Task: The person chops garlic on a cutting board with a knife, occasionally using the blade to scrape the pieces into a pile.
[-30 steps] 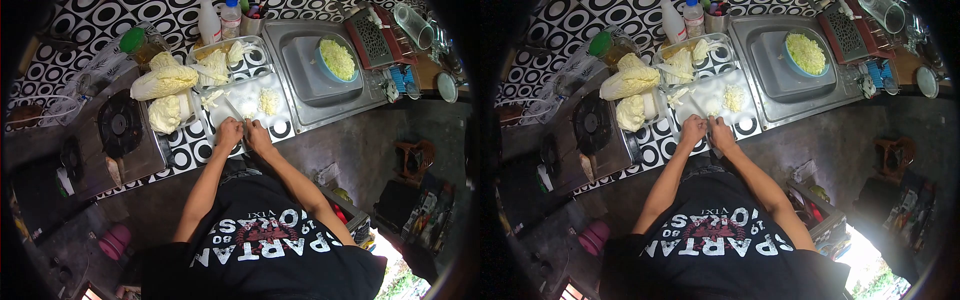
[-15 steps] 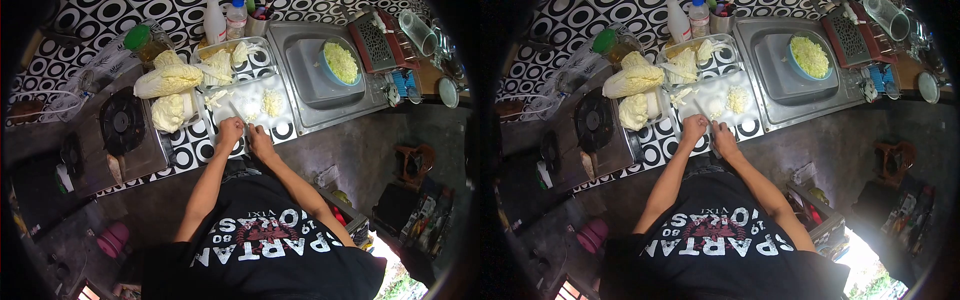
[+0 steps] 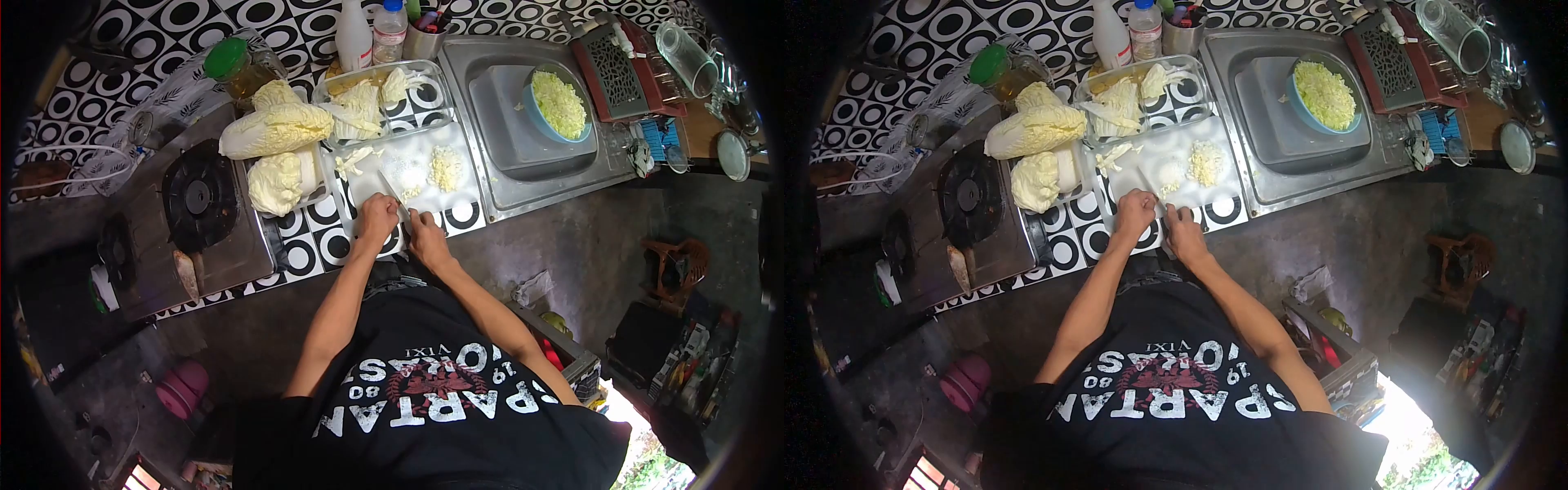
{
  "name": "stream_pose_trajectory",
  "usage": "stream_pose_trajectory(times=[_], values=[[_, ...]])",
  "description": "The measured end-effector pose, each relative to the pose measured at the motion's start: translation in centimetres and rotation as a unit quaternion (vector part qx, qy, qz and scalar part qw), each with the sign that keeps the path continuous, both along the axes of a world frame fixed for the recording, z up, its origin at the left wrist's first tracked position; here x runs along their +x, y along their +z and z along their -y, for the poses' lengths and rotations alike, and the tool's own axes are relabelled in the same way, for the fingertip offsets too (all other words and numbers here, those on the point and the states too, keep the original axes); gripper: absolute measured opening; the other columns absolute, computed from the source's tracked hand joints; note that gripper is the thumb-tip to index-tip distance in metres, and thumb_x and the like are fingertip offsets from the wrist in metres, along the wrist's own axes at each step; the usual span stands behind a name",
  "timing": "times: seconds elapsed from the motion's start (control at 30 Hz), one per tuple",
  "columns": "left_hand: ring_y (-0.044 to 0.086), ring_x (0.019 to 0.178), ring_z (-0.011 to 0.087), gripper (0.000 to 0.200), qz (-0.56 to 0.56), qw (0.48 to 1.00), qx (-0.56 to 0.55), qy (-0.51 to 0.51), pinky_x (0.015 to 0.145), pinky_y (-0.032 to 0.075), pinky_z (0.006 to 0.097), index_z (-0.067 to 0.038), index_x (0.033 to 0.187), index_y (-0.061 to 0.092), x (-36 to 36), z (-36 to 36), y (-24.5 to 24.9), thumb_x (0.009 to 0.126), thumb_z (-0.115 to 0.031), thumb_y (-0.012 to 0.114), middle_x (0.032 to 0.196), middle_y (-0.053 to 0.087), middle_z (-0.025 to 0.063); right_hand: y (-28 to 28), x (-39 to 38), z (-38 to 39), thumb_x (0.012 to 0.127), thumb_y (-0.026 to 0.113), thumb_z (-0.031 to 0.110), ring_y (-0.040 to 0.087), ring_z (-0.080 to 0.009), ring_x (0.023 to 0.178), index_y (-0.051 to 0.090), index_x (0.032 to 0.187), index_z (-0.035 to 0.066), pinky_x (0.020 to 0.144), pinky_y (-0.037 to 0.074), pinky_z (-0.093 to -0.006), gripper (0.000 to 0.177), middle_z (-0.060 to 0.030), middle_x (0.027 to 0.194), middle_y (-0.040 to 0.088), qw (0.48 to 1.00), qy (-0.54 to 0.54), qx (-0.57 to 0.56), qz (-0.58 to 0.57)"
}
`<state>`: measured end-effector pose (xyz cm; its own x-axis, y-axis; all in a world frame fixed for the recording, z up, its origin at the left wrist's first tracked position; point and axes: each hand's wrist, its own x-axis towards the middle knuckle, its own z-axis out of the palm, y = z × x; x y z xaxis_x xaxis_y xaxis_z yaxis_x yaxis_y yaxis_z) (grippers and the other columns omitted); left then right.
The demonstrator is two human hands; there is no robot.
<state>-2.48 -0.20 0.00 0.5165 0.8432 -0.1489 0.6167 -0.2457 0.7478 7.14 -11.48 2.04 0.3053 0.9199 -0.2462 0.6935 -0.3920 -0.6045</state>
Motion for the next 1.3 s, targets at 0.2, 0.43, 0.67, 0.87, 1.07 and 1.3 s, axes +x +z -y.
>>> stream_pose_trajectory(times=[0.2,0.43,0.67,0.87,1.07,1.3], values=[[0.061,0.069,0.0303,0.01,0.065,0.997,0.039,-0.016,0.065,0.049,0.0373,-0.003,0.081,0.068,-0.6,0.3,-1.2,0.074,-0.007,0.062,0.078,0.061,0.0158,-0.1,0.4,-2.6,0.071,0.058,-0.001,0.058,-0.0444,0.077,0.043,0.122,0.002,0.069,0.049,-0.048,0.053,-0.0255,0.097,0.052,0.999,0.0,0.036,0.014],[0.061,0.069,0.0294,0.008,0.059,0.998,0.03,0.013,0.064,0.049,0.0368,-0.002,0.079,0.067,-0.4,0.2,-1.3,0.073,-0.006,0.064,0.075,0.059,0.0147,2.1,0.5,-1.1,0.066,0.066,0.002,0.058,-0.0453,0.081,0.041,0.123,0.001,0.071,0.05,-0.0476,0.062,-0.0262,0.1,0.051,0.999,0.027,-0.039,0.001],[0.061,0.069,0.0297,0.007,0.059,0.998,0.03,0.001,0.065,0.049,0.0368,-0.003,0.079,0.067,-0.4,0.3,-1.1,0.073,-0.006,0.063,0.076,0.059,0.0148,0.2,0.0,-1.3,0.066,0.067,0.002,0.058,-0.0447,0.081,0.042,0.12,0.002,0.071,0.05,-0.0481,0.059,-0.0251,0.1,0.05,1.0,-0.003,0.011,0.009],[0.06,0.068,0.0299,0.008,0.056,0.998,0.038,0.02,0.063,0.049,0.0374,-0.003,0.079,0.066,-0.4,0.8,-0.8,0.075,-0.008,0.062,0.076,0.058,0.0143,1.4,0.7,-2.1,0.066,0.066,0.0,0.058,-0.0451,0.08,0.043,0.119,0.002,0.07,0.05,-0.0482,0.059,-0.0257,0.098,0.051,1.0,0.018,-0.012,-0.009],[0.058,0.074,0.0348,0.009,0.051,0.996,0.066,0.014,0.066,0.047,0.0422,-0.001,0.076,0.064,-0.4,0.9,-0.9,0.078,-0.008,0.057,0.079,0.058,0.015,-1.1,-0.2,0.0,0.068,0.062,0.0,0.058,-0.0445,0.08,0.042,0.121,0.002,0.07,0.05,-0.0479,0.057,-0.0262,0.1,0.051,0.999,-0.005,0.031,-0.008],[0.058,0.069,0.0321,0.008,0.061,0.996,0.067,-0.009,0.063,0.048,0.0395,-0.001,0.079,0.064,-0.8,0.8,-1.1,0.077,-0.007,0.059,0.077,0.058,0.0146,0.1,0.8,-2.2,0.07,0.059,-0.001,0.058,-0.0414,0.079,0.047,0.121,0.002,0.069,0.049,-0.0448,0.053,-0.0235,0.093,0.052,0.999,-0.009,0.051,-0.013]])
